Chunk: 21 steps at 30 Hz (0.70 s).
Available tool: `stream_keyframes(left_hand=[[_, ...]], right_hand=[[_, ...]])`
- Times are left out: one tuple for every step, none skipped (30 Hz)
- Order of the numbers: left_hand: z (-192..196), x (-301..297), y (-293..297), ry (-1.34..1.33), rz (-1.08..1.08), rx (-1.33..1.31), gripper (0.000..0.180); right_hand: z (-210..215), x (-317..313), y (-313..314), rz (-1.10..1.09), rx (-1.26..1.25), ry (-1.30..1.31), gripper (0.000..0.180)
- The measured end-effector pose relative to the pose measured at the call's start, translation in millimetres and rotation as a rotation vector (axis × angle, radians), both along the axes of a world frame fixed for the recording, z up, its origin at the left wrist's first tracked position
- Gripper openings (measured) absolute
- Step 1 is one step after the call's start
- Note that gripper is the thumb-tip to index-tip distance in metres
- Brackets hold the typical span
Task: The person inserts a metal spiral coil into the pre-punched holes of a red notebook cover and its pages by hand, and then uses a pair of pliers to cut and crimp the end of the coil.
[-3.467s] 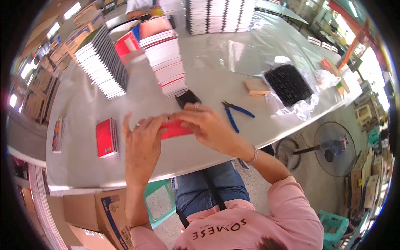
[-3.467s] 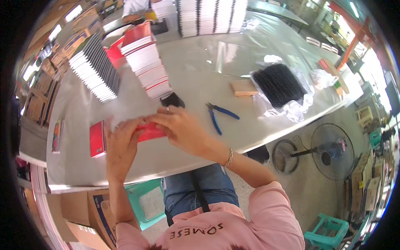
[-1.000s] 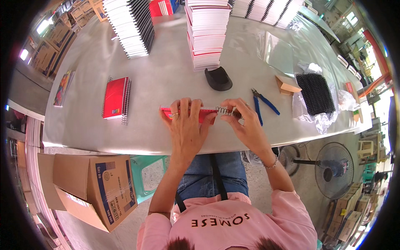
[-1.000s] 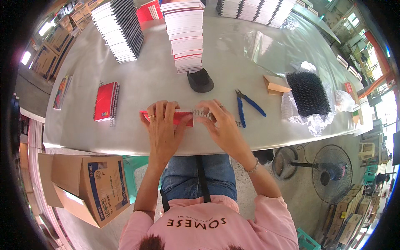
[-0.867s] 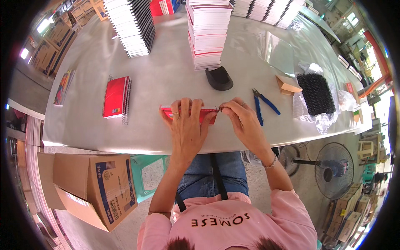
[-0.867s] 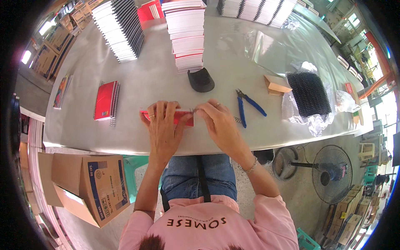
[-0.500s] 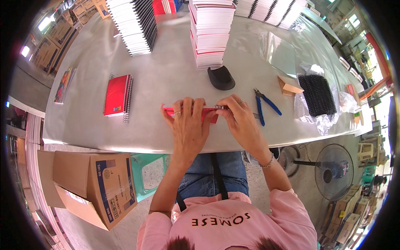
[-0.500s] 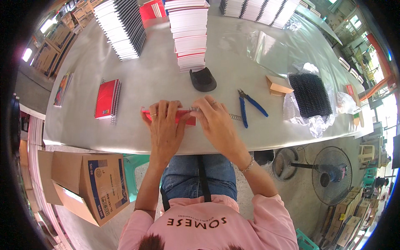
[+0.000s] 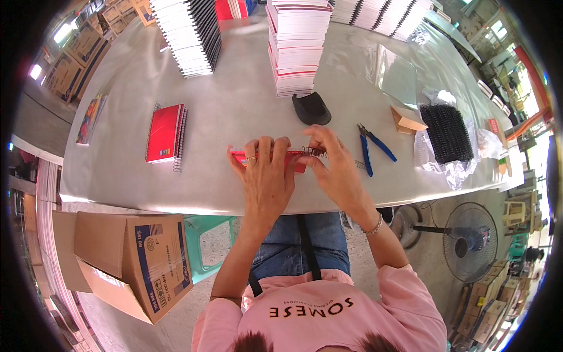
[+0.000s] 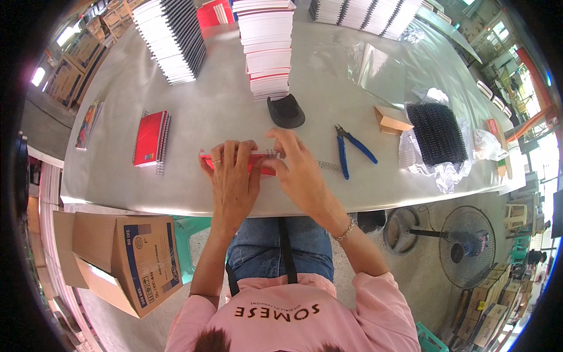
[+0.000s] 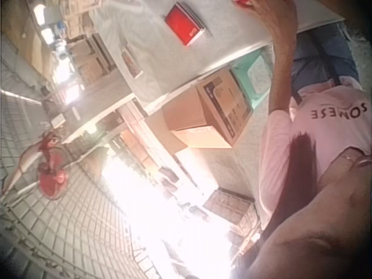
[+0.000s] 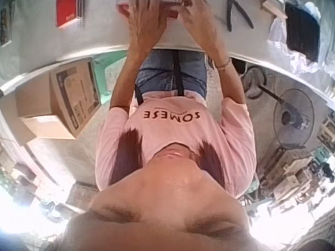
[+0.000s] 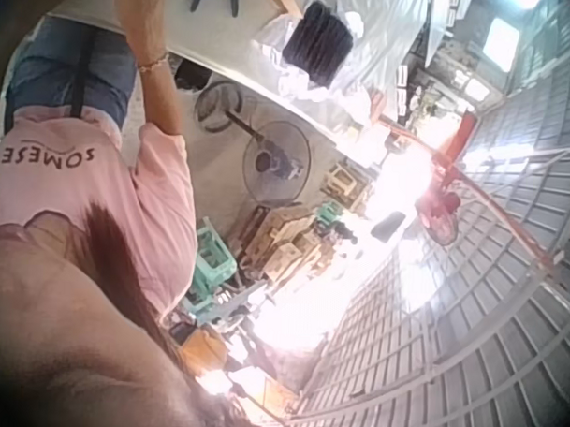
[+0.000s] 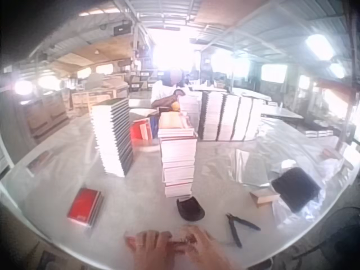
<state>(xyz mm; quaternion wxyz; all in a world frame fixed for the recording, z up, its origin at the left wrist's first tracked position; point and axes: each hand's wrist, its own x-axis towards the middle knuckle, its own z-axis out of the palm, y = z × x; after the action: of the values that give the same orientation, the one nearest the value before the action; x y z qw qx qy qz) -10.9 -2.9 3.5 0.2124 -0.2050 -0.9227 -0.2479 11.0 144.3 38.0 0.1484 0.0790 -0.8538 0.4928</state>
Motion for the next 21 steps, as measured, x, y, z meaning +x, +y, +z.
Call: stream_keyframes(left_hand=[[-1, 0, 0, -0.001, 0.002, -0.001, 0.031], [-1, 0, 0, -0.003, 0.005, -0.002, 0.031], [-2, 0, 0, 0.0, 0.004, 0.001, 0.031], [-2, 0, 1, 0.004, 0.004, 0.002, 0.031], [-2, 0, 1, 0.007, 0.004, 0.004, 0.031], [-3, 0, 1, 0.013, 0.001, 0.005, 0.031], [-3, 0, 0, 0.02, -0.001, 0.006, 0.031], [-3, 0, 0, 0.026, -0.003, 0.006, 0.03], [-2, 0, 0, 0.025, -0.004, 0.001, 0.031], [-1, 0, -1, 0.023, -0.005, -0.004, 0.032], [-1, 0, -2, 0.021, -0.006, -0.009, 0.033], [-1, 0, -1, 0.02, -0.007, -0.004, 0.034], [-1, 0, -1, 0.019, -0.008, 0.001, 0.036], [-1, 0, -1, 0.017, -0.009, 0.006, 0.037], [-1, 0, -1, 0.005, -0.014, 0.011, 0.038], [-1, -1, -1, -0.008, -0.018, 0.017, 0.04], [-1, -1, -2, -0.02, -0.022, 0.022, 0.041], [-2, -1, -3, -0.027, -0.019, 0.073, 0.045], [-3, -1, -5, -0.034, -0.015, 0.124, 0.048], [-3, 0, -6, -0.041, -0.011, 0.174, 0.052], [-4, 0, -6, -0.041, 0.012, 0.284, 0.057]], right_hand=[[-3, -1, 2, -0.01, -0.01, 0.008, 0.021], [-7, -1, 3, -0.019, -0.021, 0.016, 0.021], [-11, -2, 6, 0.005, 0.037, 0.06, 0.023], [-15, -4, 10, 0.029, 0.094, 0.103, 0.025], [-17, -5, 11, 0.054, 0.152, 0.147, 0.027], [-16, -5, 11, 0.05, 0.173, 0.167, 0.028], [-15, -6, 11, 0.047, 0.194, 0.186, 0.028], [-13, -6, 11, 0.044, 0.215, 0.206, 0.029], [-9, -5, 8, 0.039, 0.188, 0.174, 0.029], [-4, -4, 5, 0.035, 0.162, 0.142, 0.028], [-1, -4, 3, 0.03, 0.136, 0.11, 0.028], [-2, -4, 3, 0.022, 0.109, 0.085, 0.028], [-3, -4, 4, 0.014, 0.081, 0.059, 0.028], [-4, -4, 4, 0.006, 0.054, 0.034, 0.027], [-5, -4, 4, 0.012, 0.082, 0.067, 0.027], [-5, -5, 5, 0.018, 0.111, 0.1, 0.026], [-5, -6, 5, 0.024, 0.139, 0.132, 0.025], [-5, -6, 6, 0.047, 0.177, 0.146, 0.023], [-3, -6, 8, 0.07, 0.214, 0.16, 0.022], [-2, -7, 9, 0.092, 0.251, 0.173, 0.02], [-2, -7, 9, 0.093, 0.214, 0.128, 0.019]])
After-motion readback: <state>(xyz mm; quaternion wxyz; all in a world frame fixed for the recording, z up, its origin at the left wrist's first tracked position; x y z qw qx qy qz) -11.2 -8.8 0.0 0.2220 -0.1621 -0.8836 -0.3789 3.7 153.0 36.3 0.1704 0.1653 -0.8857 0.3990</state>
